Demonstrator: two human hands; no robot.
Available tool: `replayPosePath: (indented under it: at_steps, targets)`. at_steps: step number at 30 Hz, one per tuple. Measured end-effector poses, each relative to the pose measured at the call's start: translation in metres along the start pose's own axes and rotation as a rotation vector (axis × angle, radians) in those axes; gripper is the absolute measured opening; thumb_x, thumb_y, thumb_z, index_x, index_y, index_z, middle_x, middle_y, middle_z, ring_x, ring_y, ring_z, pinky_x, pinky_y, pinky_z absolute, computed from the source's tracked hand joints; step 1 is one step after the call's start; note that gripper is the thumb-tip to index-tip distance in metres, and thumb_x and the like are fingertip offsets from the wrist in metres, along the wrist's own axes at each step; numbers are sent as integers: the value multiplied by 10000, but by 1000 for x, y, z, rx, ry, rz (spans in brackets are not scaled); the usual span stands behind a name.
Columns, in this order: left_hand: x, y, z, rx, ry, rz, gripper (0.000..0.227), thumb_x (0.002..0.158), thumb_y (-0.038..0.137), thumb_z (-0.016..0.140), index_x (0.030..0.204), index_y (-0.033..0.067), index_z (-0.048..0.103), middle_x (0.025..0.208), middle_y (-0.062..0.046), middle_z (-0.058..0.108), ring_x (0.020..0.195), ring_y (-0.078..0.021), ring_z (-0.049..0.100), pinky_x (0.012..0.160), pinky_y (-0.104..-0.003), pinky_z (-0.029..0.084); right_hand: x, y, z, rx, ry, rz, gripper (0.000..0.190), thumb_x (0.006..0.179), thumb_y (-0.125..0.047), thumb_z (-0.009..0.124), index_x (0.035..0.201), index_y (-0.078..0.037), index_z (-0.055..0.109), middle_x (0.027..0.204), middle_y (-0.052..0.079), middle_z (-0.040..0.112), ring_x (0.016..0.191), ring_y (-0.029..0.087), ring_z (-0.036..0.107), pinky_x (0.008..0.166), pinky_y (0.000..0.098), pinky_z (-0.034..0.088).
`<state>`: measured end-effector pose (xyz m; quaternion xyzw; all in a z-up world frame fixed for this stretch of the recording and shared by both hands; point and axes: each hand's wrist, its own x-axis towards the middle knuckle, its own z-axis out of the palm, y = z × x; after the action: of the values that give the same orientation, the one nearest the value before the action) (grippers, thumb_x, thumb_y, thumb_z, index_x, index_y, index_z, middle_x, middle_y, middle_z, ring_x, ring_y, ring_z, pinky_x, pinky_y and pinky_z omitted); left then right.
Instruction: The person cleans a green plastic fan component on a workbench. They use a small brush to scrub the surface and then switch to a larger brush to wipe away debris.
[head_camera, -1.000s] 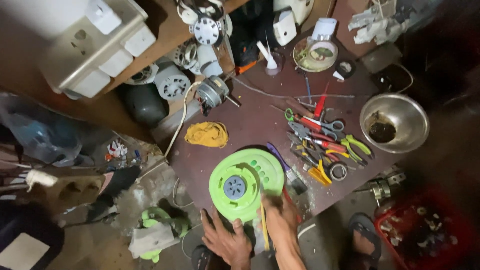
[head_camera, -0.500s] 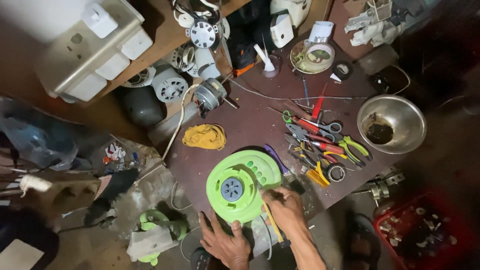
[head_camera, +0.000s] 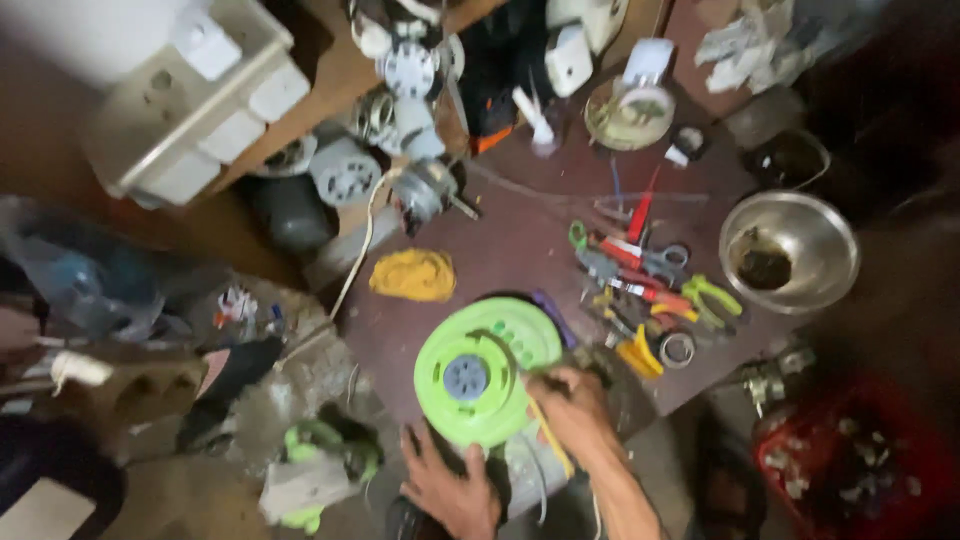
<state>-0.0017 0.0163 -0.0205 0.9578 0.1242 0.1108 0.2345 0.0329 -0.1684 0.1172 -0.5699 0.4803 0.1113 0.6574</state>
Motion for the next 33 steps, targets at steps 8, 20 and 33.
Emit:
replayPosePath:
  at_steps: [8,20,33]
  targets:
    - [61,82,-54,-522,-390,-195,1406,459,364,927,1584,191,100,1657,-116,168,1505,-304,206,1185,-541,213,-24,-17,-15,-35,-66,179,261,930,-232,695,1143,-88,745,858,165,785,587,201,632,506,303,558]
    - [105,78,-81,-578,-898,-97,1474,388,218,956,1589,228,100,1508,-90,475,1407,-252,462,1157,-539,375,-45,29,8,201,67,204,240,908,-234,677,1043,-38,710,851,202,755,698,274,684,571,395,604]
    - [105,70,-74,-707,-939,54,1449,435,334,937,1571,169,52,1451,-119,496,1376,-282,473,1156,-530,357,-47,6,15,83,71,140,307,992,-303,595,1195,-89,681,988,160,776,663,252,728,560,347,576]
